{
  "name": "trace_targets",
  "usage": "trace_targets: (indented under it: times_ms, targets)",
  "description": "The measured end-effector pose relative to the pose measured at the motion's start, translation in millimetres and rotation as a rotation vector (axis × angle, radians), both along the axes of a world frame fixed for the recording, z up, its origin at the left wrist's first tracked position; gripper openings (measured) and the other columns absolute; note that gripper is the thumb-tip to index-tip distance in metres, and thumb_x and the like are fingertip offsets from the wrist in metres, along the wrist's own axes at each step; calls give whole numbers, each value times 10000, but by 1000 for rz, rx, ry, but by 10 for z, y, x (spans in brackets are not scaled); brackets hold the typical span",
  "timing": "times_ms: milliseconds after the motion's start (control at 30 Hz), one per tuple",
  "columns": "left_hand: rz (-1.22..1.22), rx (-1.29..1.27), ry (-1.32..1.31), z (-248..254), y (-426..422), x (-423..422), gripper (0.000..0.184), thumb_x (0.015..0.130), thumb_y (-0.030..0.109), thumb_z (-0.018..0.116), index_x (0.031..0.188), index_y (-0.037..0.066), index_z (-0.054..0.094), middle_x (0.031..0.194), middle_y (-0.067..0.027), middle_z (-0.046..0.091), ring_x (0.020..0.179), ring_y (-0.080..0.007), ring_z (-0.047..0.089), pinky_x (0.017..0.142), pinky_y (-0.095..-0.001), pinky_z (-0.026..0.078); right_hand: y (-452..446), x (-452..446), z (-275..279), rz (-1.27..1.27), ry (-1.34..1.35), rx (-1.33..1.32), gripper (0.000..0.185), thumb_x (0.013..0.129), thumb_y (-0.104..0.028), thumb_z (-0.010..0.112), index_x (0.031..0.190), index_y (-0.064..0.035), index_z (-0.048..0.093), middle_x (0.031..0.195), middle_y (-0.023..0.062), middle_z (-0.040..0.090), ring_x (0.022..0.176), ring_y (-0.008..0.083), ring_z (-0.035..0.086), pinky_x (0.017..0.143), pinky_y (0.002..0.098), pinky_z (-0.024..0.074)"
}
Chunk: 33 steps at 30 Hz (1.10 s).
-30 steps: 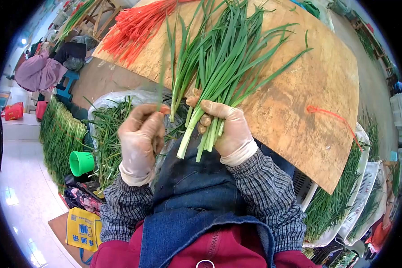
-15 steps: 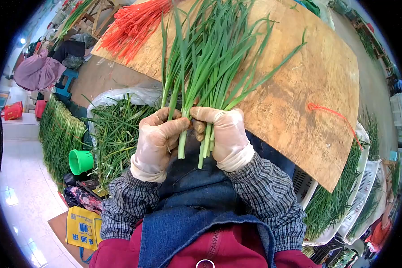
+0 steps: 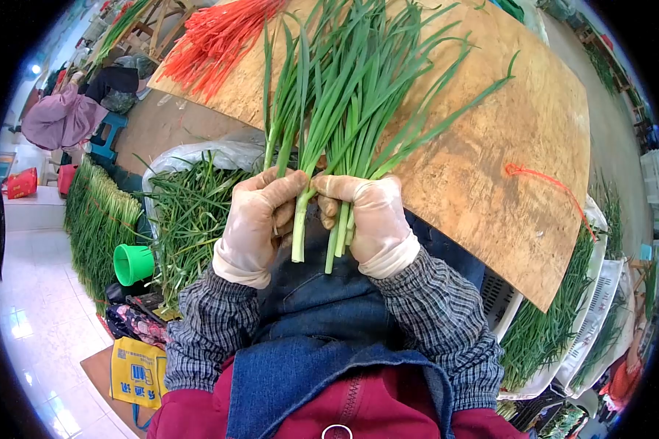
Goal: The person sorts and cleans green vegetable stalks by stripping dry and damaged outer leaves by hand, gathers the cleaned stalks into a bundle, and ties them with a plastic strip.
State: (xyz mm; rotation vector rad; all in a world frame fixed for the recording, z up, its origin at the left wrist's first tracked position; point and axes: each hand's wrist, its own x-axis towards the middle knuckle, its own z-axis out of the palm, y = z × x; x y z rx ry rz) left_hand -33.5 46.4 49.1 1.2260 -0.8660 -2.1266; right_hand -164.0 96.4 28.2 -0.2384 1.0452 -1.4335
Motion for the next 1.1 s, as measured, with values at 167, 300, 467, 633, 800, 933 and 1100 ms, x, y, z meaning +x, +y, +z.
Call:
trace_targets:
  times_ms: [167, 300, 467, 633, 800, 933, 1100]
  targets:
    - [46, -49, 56, -43, 27, -15, 129, 840, 155, 578, 806, 30, 576, 464, 72, 378, 352, -27, 288, 343, -198, 206, 14, -12, -14, 0, -102, 13, 85, 763, -37, 599, 761, 47, 589, 549, 53, 521, 452, 122, 475, 437, 225, 383]
    - [0, -113, -48, -2, 52, 10, 154, 843, 172, 584, 824, 19, 585, 476, 63, 398, 362, -29, 307, 349, -196, 220, 18, -23, -23, -20, -79, 3, 92, 762, -40, 598, 761, 52, 592, 552, 50, 519, 457, 126, 474, 441, 228, 383]
    - [-113, -153, -155, 60, 97, 76, 137, 837, 156, 588, 825, 19, 575, 487, 43, 397, 372, -45, 317, 360, -201, 238, 8, 1, -4, -35, -32, 0, 105, 758, -49, 604, 758, 56, 597, 553, 50, 523, 467, 131, 482, 450, 230, 386]
    - [-15, -784, -376, -158, 175, 83, 199, 776, 112, 658, 910, -16, 583, 623, -31, 551, 517, -95, 505, 466, -231, 403, 36, 1, 66, -53, 159, 106, 93, 743, -41, 616, 739, 51, 603, 574, 64, 554, 443, 119, 491, 408, 224, 379]
    - [-245, -1314, -624, -82, 21, 66, 289, 733, 97, 684, 974, -17, 576, 736, -96, 607, 671, -159, 606, 606, -281, 482, 0, 41, 205, -66, 246, 40, 85, 739, -39, 618, 748, 45, 604, 536, 54, 538, 406, 117, 474, 393, 224, 382]
    - [-221, -794, -302, -201, -59, 32, 188, 769, 97, 625, 912, -14, 574, 672, -78, 590, 500, -137, 539, 440, -256, 414, 0, 1, 341, -21, 145, 17, 77, 736, -29, 612, 756, 45, 607, 521, 51, 524, 388, 118, 458, 381, 225, 370]
    - [-120, -54, 91, 0, -148, 142, 93, 794, 22, 574, 871, -29, 574, 709, -67, 579, 586, -123, 537, 550, -224, 439, -5, -93, 213, -51, 205, 88, 119, 761, -70, 610, 741, 47, 616, 520, 54, 529, 392, 116, 464, 372, 224, 371]
